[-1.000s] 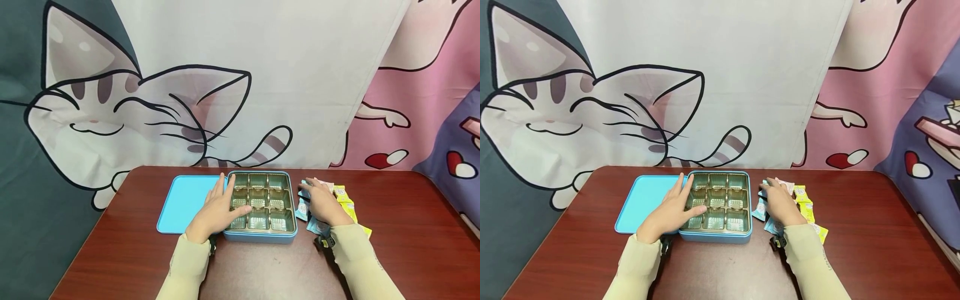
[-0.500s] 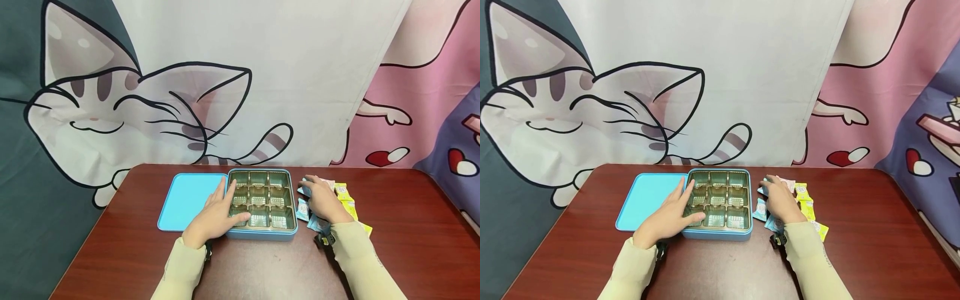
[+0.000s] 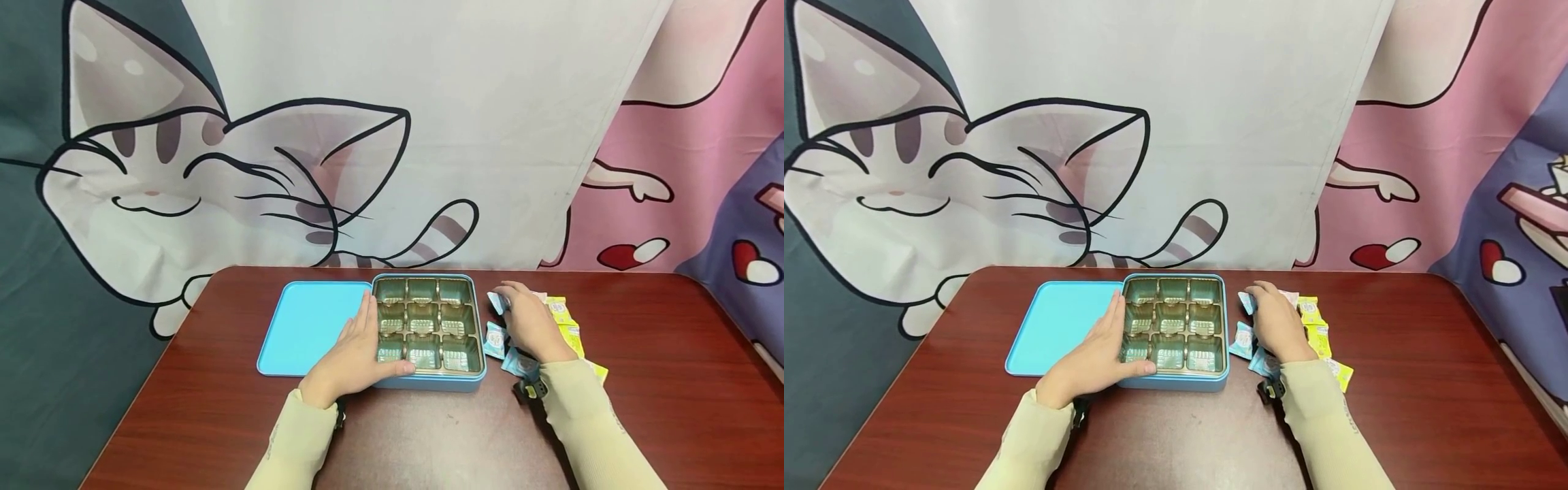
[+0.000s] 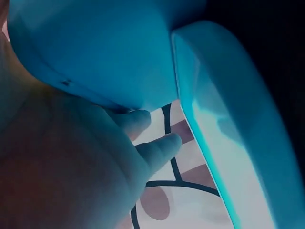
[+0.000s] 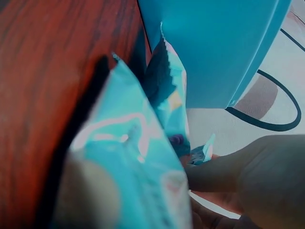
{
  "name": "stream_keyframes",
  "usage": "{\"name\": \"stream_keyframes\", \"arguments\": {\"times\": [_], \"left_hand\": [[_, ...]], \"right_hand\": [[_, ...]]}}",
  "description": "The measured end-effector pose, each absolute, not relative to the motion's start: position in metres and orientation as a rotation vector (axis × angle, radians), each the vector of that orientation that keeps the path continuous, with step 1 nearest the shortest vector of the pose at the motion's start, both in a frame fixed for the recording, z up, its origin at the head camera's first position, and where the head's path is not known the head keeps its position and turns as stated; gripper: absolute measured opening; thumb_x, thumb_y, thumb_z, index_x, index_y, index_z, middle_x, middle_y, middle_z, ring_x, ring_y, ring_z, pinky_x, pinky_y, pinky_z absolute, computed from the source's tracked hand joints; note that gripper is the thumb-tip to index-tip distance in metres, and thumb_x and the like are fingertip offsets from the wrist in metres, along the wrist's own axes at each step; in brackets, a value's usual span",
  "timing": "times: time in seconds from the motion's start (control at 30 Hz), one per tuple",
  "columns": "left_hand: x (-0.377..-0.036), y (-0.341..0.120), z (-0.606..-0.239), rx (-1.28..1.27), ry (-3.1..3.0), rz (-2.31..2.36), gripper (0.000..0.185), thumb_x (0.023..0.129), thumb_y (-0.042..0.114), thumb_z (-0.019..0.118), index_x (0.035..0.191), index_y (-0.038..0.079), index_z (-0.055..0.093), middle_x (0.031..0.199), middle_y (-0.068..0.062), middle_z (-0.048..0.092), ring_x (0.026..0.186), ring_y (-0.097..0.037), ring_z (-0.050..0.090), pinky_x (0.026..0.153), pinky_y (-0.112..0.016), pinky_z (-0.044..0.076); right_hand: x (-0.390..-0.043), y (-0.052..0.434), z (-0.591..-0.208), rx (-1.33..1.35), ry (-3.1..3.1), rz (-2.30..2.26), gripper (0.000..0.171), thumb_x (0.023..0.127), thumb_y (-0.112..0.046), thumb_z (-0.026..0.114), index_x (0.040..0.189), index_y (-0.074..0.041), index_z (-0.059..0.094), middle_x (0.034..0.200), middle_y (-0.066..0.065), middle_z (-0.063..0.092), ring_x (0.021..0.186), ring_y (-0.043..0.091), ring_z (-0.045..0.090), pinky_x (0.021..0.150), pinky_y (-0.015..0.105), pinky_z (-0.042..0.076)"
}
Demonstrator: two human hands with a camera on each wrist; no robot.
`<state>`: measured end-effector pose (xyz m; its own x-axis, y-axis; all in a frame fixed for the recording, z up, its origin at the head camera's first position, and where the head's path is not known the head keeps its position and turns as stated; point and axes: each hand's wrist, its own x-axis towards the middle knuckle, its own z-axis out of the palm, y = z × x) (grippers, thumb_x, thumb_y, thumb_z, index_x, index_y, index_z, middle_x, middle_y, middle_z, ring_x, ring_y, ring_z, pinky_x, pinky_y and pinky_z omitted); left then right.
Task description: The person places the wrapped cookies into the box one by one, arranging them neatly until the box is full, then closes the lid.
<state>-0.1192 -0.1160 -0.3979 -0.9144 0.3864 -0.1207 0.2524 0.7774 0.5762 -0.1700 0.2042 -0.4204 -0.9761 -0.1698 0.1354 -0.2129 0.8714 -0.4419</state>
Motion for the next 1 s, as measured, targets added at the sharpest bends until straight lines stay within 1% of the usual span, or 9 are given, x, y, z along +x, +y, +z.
{"name": "stream_keyframes", "arguments": {"times": [0.2,0.33,0.47,0.57,0.67,0.73,0.87,1.0], "left_hand": [[-0.118,-0.117,-0.4,0.514,2.735,0.871,0.135,0.078,0.072,0.071,0.158,0.001,-0.012,0.163,-0.006,-0.025,0.151,-0.017,-0.014,0.121,-0.043,0.012],[-0.118,-0.117,-0.402,0.5,2.736,0.889,0.139,0.075,0.076,0.071,0.158,0.003,-0.013,0.163,-0.006,-0.026,0.151,-0.018,-0.013,0.121,-0.043,0.017],[-0.118,-0.117,-0.404,0.468,2.707,0.959,0.14,0.074,0.074,0.074,0.158,0.005,-0.014,0.163,-0.004,-0.026,0.151,-0.015,-0.013,0.12,-0.042,0.018],[-0.119,-0.117,-0.406,0.453,2.686,1.004,0.14,0.074,0.073,0.075,0.158,0.007,-0.015,0.163,-0.002,-0.026,0.15,-0.013,-0.014,0.12,-0.04,0.017],[-0.119,-0.117,-0.407,0.454,2.686,1.017,0.14,0.073,0.072,0.076,0.158,0.007,-0.014,0.164,-0.004,-0.024,0.15,-0.014,-0.012,0.12,-0.041,0.018],[-0.118,-0.117,-0.407,0.457,2.686,1.02,0.14,0.074,0.072,0.076,0.158,0.006,-0.015,0.165,-0.006,-0.023,0.151,-0.015,-0.012,0.12,-0.041,0.019],[-0.118,-0.117,-0.408,0.471,2.687,1.031,0.139,0.075,0.069,0.077,0.158,0.004,-0.014,0.165,-0.009,-0.022,0.151,-0.018,-0.011,0.12,-0.043,0.019],[-0.118,-0.117,-0.408,0.472,2.681,1.035,0.138,0.076,0.066,0.078,0.158,0.004,-0.014,0.164,-0.006,-0.024,0.151,-0.018,-0.012,0.12,-0.044,0.018]], "right_hand": [[-0.168,0.203,-0.419,0.26,-2.911,0.744,0.043,0.091,0.009,0.056,0.134,0.007,0.056,0.132,0.028,0.058,0.117,0.044,0.056,0.1,0.06,0.043],[-0.169,0.201,-0.417,0.261,-2.895,0.741,0.045,0.092,0.008,0.057,0.136,0.007,0.056,0.131,0.029,0.059,0.115,0.046,0.055,0.101,0.061,0.041],[-0.169,0.199,-0.416,0.264,-2.856,0.721,0.043,0.092,0.007,0.058,0.136,0.006,0.057,0.13,0.028,0.061,0.115,0.047,0.053,0.1,0.061,0.04],[-0.169,0.199,-0.415,0.272,-2.825,0.719,0.043,0.093,0.005,0.058,0.136,0.006,0.055,0.121,0.028,0.064,0.111,0.046,0.056,0.094,0.061,0.044],[-0.168,0.198,-0.414,0.276,-2.8,0.741,0.041,0.094,0.003,0.06,0.134,0.006,0.052,0.111,0.028,0.065,0.103,0.044,0.06,0.085,0.059,0.048],[-0.168,0.197,-0.414,0.275,-2.777,0.76,0.037,0.095,0.002,0.061,0.131,0.006,0.051,0.107,0.027,0.066,0.099,0.043,0.062,0.081,0.057,0.049],[-0.168,0.195,-0.414,0.277,-2.75,0.801,0.032,0.095,0.001,0.062,0.126,0.004,0.052,0.109,0.026,0.067,0.102,0.042,0.063,0.083,0.057,0.049],[-0.169,0.192,-0.414,0.305,-2.723,0.815,0.031,0.095,-0.001,0.064,0.125,0.003,0.056,0.109,0.025,0.067,0.104,0.042,0.061,0.086,0.057,0.047]]}}
